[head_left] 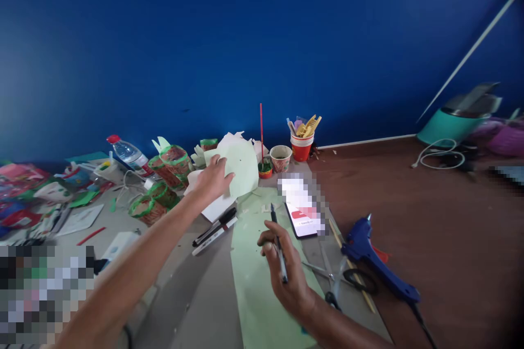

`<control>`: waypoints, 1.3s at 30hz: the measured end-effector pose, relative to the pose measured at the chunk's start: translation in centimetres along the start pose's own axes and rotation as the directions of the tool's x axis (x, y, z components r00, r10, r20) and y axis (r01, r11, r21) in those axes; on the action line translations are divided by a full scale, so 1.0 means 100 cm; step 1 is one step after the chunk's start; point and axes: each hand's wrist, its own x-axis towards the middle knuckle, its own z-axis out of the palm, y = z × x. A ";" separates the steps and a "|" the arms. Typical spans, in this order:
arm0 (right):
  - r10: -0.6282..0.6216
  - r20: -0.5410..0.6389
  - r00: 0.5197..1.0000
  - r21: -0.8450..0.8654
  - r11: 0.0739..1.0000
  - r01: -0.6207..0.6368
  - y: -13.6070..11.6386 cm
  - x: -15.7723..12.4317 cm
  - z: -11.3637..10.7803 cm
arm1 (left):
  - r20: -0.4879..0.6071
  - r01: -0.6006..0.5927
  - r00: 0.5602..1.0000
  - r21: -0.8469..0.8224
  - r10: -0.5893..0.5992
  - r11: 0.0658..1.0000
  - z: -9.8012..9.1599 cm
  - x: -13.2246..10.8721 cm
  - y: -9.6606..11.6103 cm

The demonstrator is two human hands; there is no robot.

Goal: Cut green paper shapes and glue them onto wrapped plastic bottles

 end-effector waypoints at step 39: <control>0.072 -0.255 0.964 0.119 0.992 -0.042 0.006 0.020 -0.009 | -0.188 -0.719 0.663 0.109 0.725 0.686 0.033 -0.207 0.013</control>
